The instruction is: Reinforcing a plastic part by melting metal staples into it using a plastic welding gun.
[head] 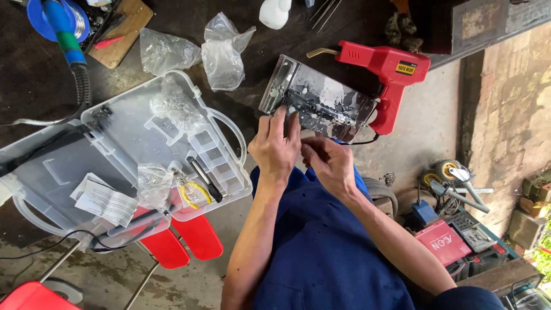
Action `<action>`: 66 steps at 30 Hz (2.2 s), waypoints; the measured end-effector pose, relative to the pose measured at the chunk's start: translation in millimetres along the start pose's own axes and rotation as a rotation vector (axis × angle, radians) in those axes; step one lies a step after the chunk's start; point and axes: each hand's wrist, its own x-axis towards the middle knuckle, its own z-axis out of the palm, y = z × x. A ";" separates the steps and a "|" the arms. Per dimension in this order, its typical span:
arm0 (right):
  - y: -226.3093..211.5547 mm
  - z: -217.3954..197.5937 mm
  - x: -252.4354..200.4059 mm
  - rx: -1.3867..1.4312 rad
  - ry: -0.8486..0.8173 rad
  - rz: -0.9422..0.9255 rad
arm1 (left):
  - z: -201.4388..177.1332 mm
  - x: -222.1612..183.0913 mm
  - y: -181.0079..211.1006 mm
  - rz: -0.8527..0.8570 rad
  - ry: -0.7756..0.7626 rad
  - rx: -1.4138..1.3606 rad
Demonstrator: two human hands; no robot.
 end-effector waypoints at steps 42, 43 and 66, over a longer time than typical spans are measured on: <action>-7.4 -32.0 57.0 -0.637 0.101 -0.742 | 18.3 -5.6 13.8 -0.126 0.111 0.096; -5.3 -32.6 58.7 -0.630 0.097 -0.737 | 18.0 -6.5 12.5 -0.153 0.118 0.050; 8.7 -29.2 62.8 -0.552 0.086 -0.669 | 27.0 -9.2 13.9 -0.247 0.165 0.008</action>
